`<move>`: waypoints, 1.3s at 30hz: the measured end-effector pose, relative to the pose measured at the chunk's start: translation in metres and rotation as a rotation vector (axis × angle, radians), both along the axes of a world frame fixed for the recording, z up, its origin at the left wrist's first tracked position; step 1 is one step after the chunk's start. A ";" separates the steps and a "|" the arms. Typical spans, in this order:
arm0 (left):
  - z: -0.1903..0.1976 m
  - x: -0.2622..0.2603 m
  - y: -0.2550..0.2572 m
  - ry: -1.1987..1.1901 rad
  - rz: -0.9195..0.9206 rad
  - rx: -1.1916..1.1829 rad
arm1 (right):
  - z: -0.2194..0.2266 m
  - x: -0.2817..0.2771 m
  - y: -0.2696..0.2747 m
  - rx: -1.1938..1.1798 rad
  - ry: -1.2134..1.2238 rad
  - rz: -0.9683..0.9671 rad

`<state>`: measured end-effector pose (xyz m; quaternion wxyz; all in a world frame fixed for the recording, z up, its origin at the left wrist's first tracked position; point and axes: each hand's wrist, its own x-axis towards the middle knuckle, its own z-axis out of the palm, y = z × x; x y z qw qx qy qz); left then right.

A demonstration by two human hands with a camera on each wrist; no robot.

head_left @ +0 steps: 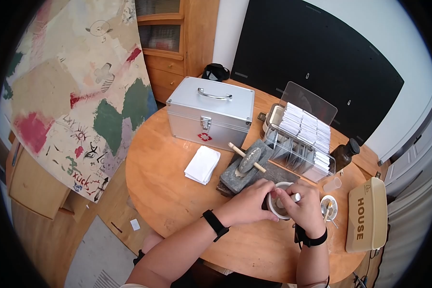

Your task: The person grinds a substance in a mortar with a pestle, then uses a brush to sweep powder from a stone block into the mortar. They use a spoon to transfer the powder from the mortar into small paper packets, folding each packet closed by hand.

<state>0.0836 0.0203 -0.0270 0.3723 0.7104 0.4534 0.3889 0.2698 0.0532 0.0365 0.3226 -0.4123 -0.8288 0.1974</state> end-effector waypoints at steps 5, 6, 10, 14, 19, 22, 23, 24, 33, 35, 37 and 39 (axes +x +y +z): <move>-0.001 0.000 0.000 0.004 0.002 0.003 | 0.001 0.000 0.000 -0.009 0.011 0.003; -0.001 0.000 0.000 0.007 0.004 0.004 | 0.002 0.000 -0.001 -0.012 0.011 0.003; -0.002 0.000 0.001 0.004 0.003 0.005 | 0.002 0.002 0.000 -0.021 0.007 0.036; -0.001 0.000 0.001 0.002 -0.007 -0.003 | 0.007 0.004 -0.002 -0.055 -0.025 0.029; -0.002 0.000 0.001 0.007 -0.015 -0.008 | 0.006 0.006 0.003 0.039 -0.053 -0.066; 0.000 0.001 0.000 -0.007 -0.007 0.001 | 0.009 0.004 0.000 -0.039 0.029 0.062; 0.000 0.001 0.000 -0.004 -0.001 0.008 | 0.008 0.005 0.000 -0.039 0.029 0.061; 0.000 0.001 0.000 -0.002 0.005 0.015 | 0.007 0.005 0.001 -0.056 0.031 0.066; 0.004 0.000 -0.001 -0.014 -0.015 -0.028 | 0.004 0.009 0.004 0.005 -0.025 -0.066; 0.002 0.000 0.000 -0.012 -0.010 -0.021 | 0.006 0.006 0.003 0.025 -0.014 -0.061; 0.001 0.001 0.000 -0.010 -0.005 -0.015 | 0.009 0.004 0.001 -0.003 0.046 0.077; 0.000 0.001 0.000 -0.015 0.000 0.013 | 0.012 0.005 0.000 -0.043 0.024 0.091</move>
